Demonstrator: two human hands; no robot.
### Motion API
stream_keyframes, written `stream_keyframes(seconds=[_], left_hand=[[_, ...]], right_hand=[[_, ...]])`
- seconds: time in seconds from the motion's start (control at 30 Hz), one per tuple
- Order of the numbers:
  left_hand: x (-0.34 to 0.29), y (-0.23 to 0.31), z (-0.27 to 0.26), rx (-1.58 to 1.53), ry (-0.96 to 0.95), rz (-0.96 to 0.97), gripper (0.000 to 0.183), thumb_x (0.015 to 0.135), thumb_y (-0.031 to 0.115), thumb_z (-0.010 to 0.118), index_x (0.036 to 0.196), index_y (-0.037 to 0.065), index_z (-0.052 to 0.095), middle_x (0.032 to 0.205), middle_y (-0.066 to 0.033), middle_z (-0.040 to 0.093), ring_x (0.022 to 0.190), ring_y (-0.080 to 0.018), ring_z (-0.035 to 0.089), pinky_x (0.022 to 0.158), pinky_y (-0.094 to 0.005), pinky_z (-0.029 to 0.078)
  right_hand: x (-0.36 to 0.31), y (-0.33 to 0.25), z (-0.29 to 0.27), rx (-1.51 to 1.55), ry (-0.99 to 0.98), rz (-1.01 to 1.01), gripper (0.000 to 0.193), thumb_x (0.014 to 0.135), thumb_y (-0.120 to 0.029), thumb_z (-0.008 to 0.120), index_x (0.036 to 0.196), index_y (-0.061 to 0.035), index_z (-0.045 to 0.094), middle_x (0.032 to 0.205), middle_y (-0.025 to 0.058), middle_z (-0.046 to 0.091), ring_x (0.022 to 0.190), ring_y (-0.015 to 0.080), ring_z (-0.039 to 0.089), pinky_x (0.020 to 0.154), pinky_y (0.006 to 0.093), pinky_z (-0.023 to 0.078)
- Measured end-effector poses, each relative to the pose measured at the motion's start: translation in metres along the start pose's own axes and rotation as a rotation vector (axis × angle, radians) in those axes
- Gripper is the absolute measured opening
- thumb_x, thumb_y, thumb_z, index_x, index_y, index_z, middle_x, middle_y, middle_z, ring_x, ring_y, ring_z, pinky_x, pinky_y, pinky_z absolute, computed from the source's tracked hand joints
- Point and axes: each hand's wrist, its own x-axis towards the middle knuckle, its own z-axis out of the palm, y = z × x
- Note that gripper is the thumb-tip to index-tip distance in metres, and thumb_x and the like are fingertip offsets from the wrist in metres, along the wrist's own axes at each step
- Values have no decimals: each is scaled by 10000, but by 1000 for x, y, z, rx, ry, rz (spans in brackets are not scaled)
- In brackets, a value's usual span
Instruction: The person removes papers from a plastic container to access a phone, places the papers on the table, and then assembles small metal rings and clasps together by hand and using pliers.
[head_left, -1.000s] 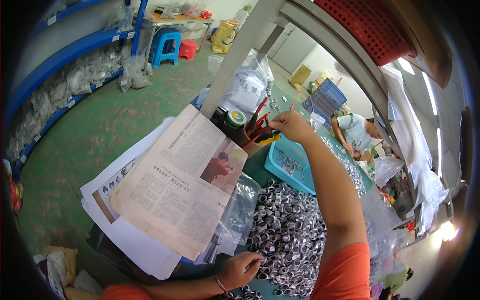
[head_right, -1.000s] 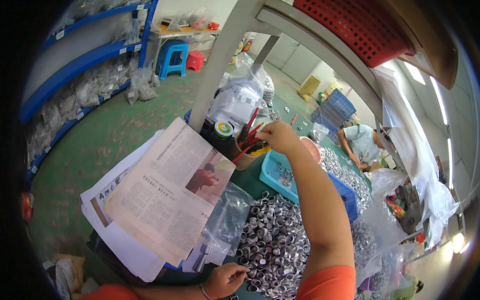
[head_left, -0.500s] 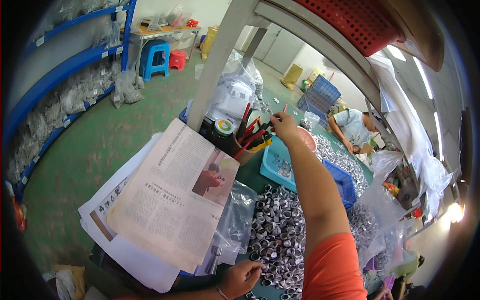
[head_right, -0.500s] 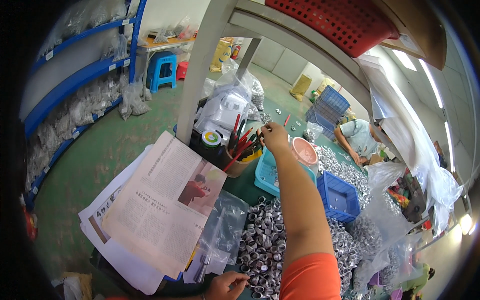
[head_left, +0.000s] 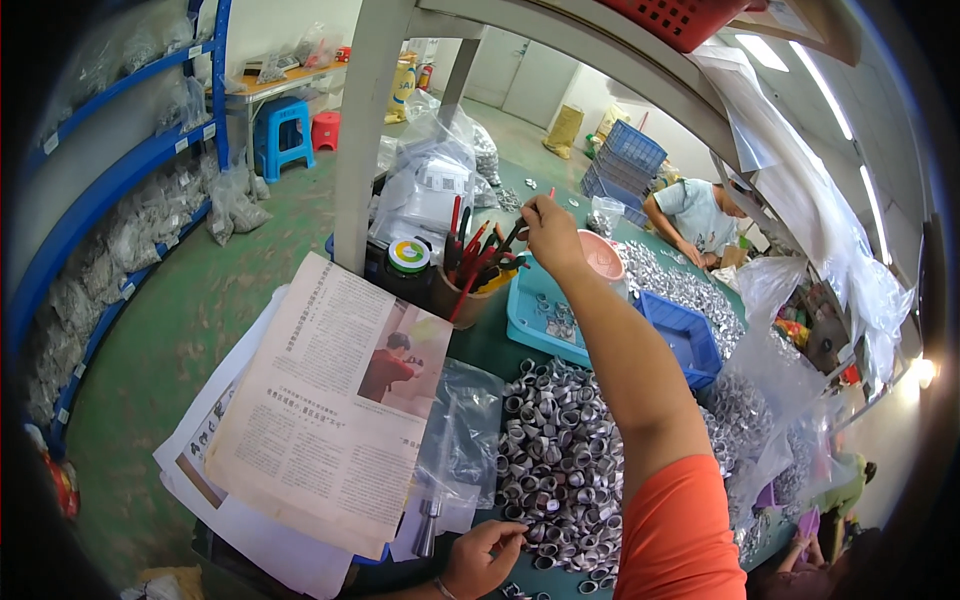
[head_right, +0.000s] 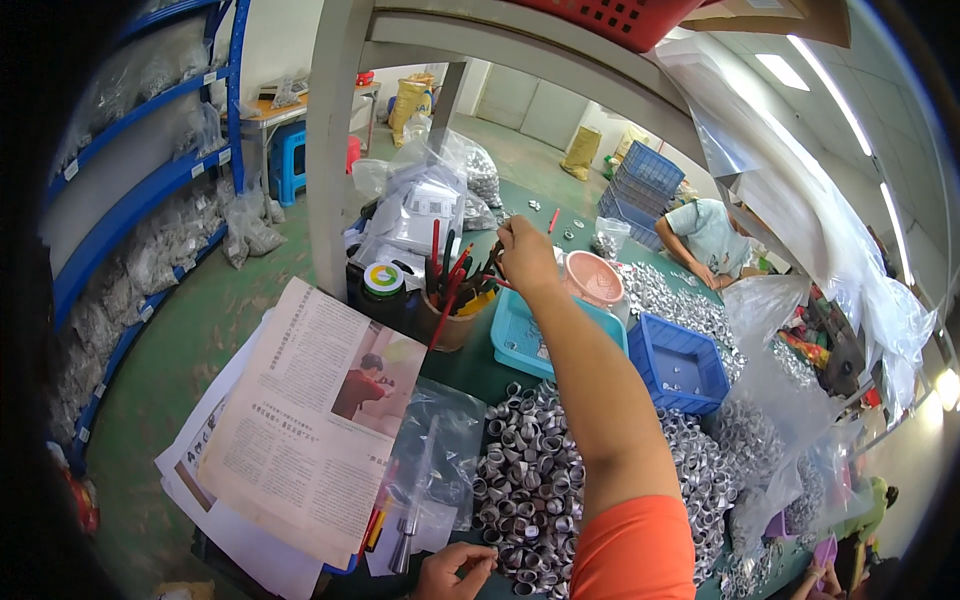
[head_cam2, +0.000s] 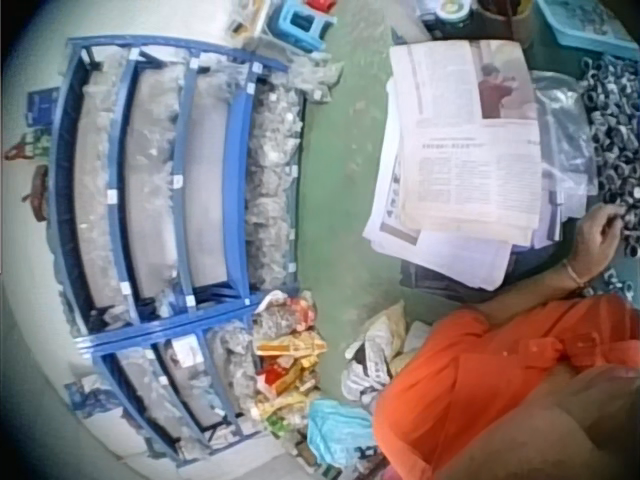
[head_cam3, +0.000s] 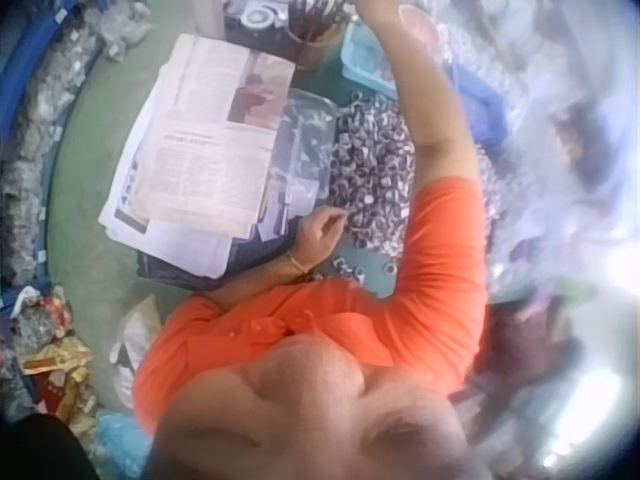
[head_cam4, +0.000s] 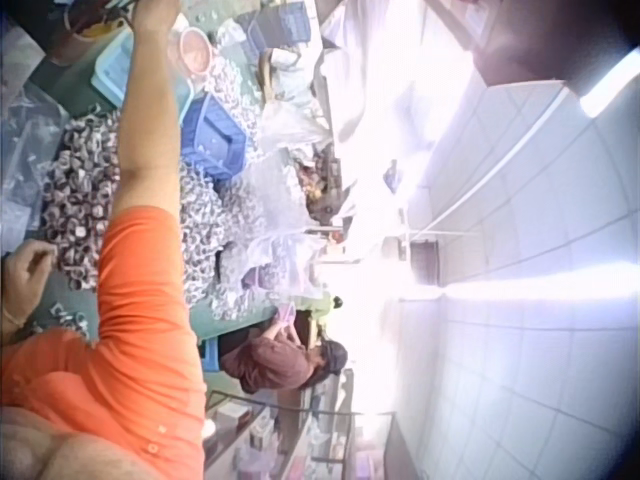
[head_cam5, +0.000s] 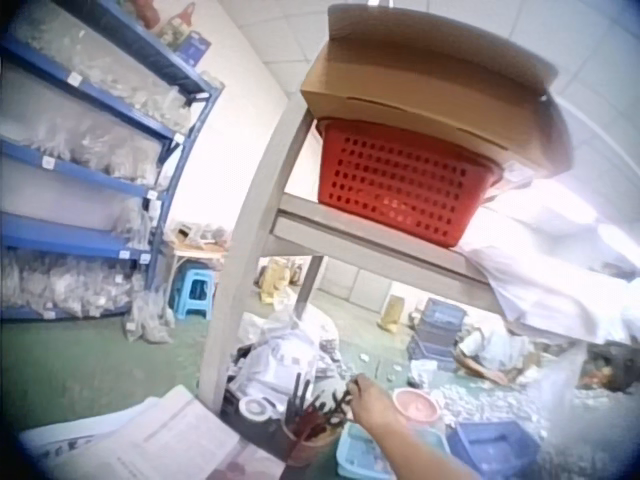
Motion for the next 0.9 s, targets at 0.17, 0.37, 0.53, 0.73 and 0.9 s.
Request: stream_keyframes(seconds=[0.17,0.37,0.53,0.73,0.9], left_hand=[[-2,-2,1,4,0,-20,97,861,105,616,923,34,639,757,-120,622,609,-235,597,547,-309,458],[0,0,-2,-17,-15,-24,123,875,121,610,931,15,636,790,-130,628,638,-244,604,569,-307,465],[-1,-2,-3,-9,-25,-40,137,879,134,610,932,11,636,787,-126,624,628,-236,597,562,-304,461],[0,-3,-1,-9,3,-17,146,880,146,609,932,13,636,776,-120,619,605,-227,589,553,-301,460],[-1,-4,-2,-8,-5,-20,149,874,146,612,938,13,638,788,-124,622,619,-232,597,559,-305,465]], right_hand=[[-7,-18,-3,-39,16,7,180,888,-207,558,914,-29,572,811,222,630,796,420,598,699,486,462],[0,-46,-1,-360,50,-124,174,909,-187,497,876,-16,499,802,222,622,764,420,591,678,516,442],[17,-59,-5,-387,54,-24,162,888,-154,516,931,2,527,852,252,630,822,426,608,729,511,466],[24,-53,-6,-357,-25,-289,82,847,-76,506,874,-24,563,804,228,633,786,425,602,693,502,465],[14,-42,-4,-286,-53,-394,84,827,-100,560,862,-23,558,775,220,621,759,424,589,657,496,456]])
